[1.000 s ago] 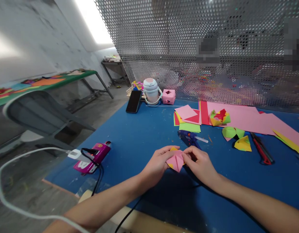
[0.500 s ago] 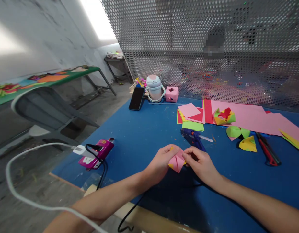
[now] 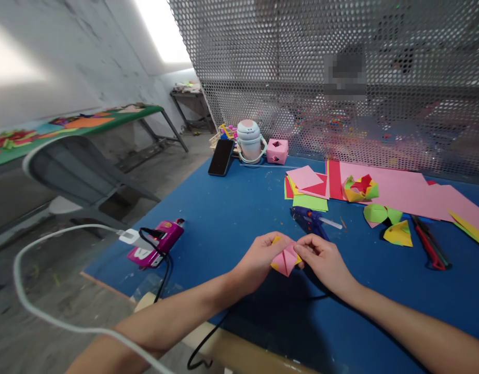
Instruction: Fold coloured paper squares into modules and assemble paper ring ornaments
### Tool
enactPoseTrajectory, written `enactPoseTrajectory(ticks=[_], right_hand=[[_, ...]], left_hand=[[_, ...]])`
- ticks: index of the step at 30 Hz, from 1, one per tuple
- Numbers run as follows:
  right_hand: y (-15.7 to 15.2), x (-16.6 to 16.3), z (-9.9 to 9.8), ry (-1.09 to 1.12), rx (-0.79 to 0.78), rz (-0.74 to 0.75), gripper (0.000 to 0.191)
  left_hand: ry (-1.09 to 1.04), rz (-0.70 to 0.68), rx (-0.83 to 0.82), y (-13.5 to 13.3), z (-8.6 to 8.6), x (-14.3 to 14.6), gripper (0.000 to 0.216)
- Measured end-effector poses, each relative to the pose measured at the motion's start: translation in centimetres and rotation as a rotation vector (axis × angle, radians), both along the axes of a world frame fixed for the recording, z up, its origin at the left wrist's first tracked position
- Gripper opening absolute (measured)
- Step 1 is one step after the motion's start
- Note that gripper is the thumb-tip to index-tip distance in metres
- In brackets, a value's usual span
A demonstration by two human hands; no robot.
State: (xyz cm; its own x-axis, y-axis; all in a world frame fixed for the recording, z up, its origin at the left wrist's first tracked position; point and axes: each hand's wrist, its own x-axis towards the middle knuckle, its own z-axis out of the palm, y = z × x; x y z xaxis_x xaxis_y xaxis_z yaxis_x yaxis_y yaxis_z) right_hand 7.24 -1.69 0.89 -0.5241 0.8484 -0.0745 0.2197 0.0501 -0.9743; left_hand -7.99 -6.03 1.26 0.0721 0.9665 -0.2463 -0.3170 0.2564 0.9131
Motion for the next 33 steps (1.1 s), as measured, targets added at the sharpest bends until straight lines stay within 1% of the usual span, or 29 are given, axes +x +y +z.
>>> enactPoseTrajectory(ticks=[5,10,14,23,33], right_hand=[[0.01,-0.06,-0.11,0.007,-0.001,0.005,0.023],[-0.08,-0.12,-0.09,-0.008,0.022,0.015,0.024],[-0.12,-0.15,-0.08,-0.008,0.024,0.016,0.024],[-0.3,-0.14,-0.01,-0.009,0.045,0.033,0.025],[-0.32,-0.09,-0.15,0.014,0.021,0.038,0.025]], left_hand=[[0.042,0.007,-0.008,0.08,-0.04,-0.02,0.029],[0.113,0.041,-0.044,0.13,-0.21,-0.11,0.032],[0.099,0.039,-0.035,0.08,-0.4,-0.19,0.033],[0.142,0.067,-0.031,0.13,-0.49,-0.17,0.032],[0.135,0.058,-0.045,0.05,-0.61,-0.2,0.036]])
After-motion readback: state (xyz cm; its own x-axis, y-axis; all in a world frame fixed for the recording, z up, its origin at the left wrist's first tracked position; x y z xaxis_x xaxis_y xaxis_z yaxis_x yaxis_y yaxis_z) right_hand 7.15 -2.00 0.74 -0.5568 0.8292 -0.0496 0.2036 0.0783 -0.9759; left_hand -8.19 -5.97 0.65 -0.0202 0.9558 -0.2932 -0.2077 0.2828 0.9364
